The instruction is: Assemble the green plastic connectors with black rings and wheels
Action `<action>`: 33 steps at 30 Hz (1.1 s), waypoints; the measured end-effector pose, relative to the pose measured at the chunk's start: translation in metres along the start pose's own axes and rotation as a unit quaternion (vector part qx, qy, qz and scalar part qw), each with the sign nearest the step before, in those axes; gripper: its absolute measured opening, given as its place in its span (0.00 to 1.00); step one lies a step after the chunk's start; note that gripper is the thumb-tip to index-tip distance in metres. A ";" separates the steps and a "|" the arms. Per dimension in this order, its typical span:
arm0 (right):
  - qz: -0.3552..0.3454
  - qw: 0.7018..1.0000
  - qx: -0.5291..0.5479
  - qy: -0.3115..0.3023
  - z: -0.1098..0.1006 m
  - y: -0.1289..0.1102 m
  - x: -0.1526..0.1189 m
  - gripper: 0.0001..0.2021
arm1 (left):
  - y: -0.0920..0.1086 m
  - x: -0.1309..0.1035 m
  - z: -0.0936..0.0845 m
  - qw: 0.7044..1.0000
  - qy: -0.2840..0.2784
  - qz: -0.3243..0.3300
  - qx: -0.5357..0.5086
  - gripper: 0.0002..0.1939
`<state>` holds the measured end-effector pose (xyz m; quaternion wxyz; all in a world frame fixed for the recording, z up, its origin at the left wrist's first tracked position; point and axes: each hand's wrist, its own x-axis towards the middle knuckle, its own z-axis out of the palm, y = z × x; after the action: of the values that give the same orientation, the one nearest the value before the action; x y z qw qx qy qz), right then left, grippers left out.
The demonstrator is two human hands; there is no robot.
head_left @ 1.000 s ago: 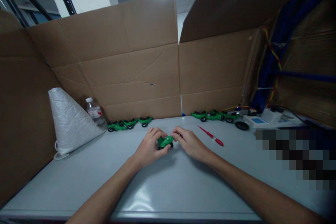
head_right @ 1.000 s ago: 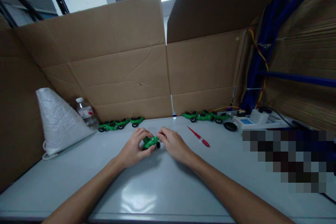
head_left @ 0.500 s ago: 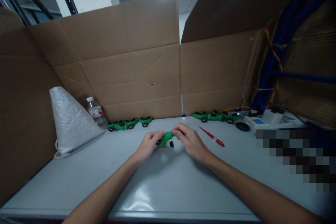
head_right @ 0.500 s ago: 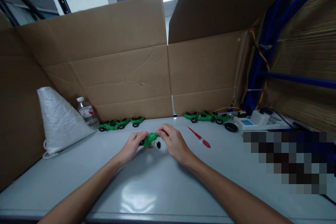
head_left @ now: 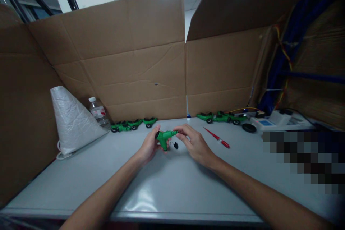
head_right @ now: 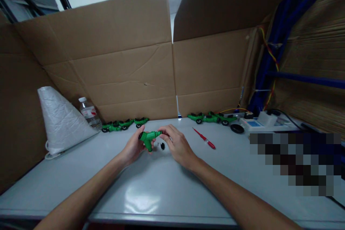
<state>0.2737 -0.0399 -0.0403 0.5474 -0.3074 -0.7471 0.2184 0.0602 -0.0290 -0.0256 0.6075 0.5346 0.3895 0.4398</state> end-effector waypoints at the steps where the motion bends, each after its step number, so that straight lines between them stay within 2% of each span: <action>1: 0.012 1.000 0.012 -0.004 0.000 0.001 0.000 0.07 | -0.001 0.000 0.000 1.000 0.006 0.017 0.020 0.39; 4: 0.080 0.993 0.086 -0.015 0.002 0.006 0.001 0.09 | -0.001 -0.001 0.000 0.988 0.039 0.097 0.113 0.39; 6: 0.122 0.981 0.150 -0.022 0.003 0.009 0.003 0.11 | 0.001 -0.004 0.001 0.968 0.059 0.157 0.187 0.37; 8: 0.146 0.969 0.196 -0.022 0.003 0.011 0.005 0.13 | 0.004 -0.008 0.002 0.938 0.063 0.219 0.262 0.33; 11: 0.172 0.958 0.229 -0.019 0.001 0.010 0.008 0.16 | 0.008 -0.013 0.002 0.879 0.041 0.306 0.362 0.26; 14: 0.190 0.953 0.237 -0.017 -0.003 0.008 0.011 0.20 | 0.009 -0.016 0.003 0.830 0.021 0.358 0.427 0.18; 18: 0.202 0.953 0.223 -0.026 -0.008 0.006 0.013 0.22 | 0.012 -0.019 0.004 0.794 0.003 0.376 0.477 0.13; 23: 0.238 0.950 0.198 -0.036 -0.010 0.009 0.013 0.21 | 0.015 -0.021 0.006 0.767 -0.024 0.378 0.518 0.13; 28: 0.268 0.942 0.196 -0.047 -0.011 0.011 0.012 0.17 | 0.015 -0.021 0.005 0.765 -0.037 0.379 0.519 0.14; 31: 0.262 0.954 0.141 -0.045 -0.012 0.015 0.011 0.15 | 0.014 -0.021 0.004 0.769 -0.039 0.385 0.509 0.13; 33: 0.231 0.969 0.076 -0.049 -0.014 0.019 0.010 0.13 | 0.014 -0.021 0.004 0.771 -0.033 0.388 0.504 0.11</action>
<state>0.2888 -0.0197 -0.0415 0.4666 -0.4182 -0.6631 0.4095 0.0556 -0.0492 -0.0112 0.0416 0.8840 0.2945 0.3606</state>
